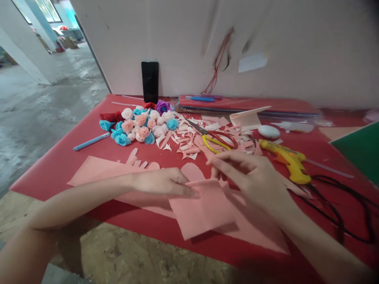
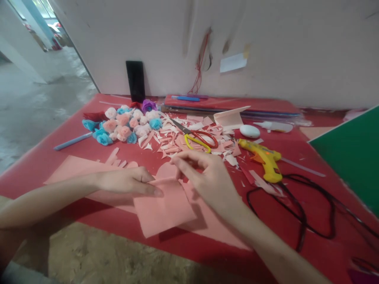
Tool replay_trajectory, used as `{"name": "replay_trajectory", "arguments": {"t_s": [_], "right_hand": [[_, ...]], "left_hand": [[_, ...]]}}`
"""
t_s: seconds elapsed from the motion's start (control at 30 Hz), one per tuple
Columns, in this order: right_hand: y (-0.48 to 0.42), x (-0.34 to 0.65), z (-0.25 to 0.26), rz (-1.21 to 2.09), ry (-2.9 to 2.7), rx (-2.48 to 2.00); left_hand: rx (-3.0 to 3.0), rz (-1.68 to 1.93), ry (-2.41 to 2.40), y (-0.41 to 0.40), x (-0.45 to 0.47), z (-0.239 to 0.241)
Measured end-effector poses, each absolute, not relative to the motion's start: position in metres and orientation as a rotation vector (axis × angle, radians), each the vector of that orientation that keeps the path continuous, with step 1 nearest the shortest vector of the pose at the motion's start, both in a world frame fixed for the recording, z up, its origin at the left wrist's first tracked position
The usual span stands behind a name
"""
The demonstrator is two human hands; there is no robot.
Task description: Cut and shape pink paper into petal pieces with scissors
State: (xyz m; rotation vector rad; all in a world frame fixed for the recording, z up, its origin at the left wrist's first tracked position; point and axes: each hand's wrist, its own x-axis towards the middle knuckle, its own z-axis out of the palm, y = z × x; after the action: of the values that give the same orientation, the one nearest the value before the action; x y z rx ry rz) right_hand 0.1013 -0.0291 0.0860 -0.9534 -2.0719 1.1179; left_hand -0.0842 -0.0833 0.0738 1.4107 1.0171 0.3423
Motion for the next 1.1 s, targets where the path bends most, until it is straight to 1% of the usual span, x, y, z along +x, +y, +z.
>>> {"name": "replay_trajectory", "arguments": {"t_s": [0.13,0.23,0.5,0.63,0.73,0.8,0.83,0.9,1.0,1.1], "right_hand": [[-0.025,0.103,0.089,1.183,-2.246,-0.825],[-0.025,0.105,0.087,1.151,-2.385,-0.810],[-0.005,0.118,0.086,1.007,-2.258,-0.990],[-0.008,0.118,0.087,0.930,-2.100,-1.015],[-0.015,0.116,0.090,0.886,-1.947,-1.026],[-0.018,0.114,0.091,0.870,-1.849,-1.038],[-0.020,0.112,0.091,0.866,-1.811,-1.045],[-0.023,0.109,0.088,0.882,-1.773,-1.061],[-0.028,0.103,0.083,0.918,-1.759,-1.055],[-0.032,0.100,0.080,0.965,-1.781,-1.050]], "left_hand": [[1.414,0.366,1.012,-0.083,-0.086,0.076],[1.430,0.406,1.038,-0.082,-0.086,0.077],[1.322,0.312,0.886,-0.063,-0.104,0.078],[1.431,0.531,1.033,-0.058,-0.114,0.075],[1.355,0.869,1.092,-0.054,-0.115,0.064],[1.242,1.116,1.063,-0.053,-0.112,0.056],[1.208,1.179,1.028,-0.054,-0.110,0.053],[1.228,1.146,0.969,-0.059,-0.102,0.052],[1.294,1.030,1.028,-0.074,-0.088,0.059],[1.306,1.016,1.287,-0.086,-0.077,0.068]]}}
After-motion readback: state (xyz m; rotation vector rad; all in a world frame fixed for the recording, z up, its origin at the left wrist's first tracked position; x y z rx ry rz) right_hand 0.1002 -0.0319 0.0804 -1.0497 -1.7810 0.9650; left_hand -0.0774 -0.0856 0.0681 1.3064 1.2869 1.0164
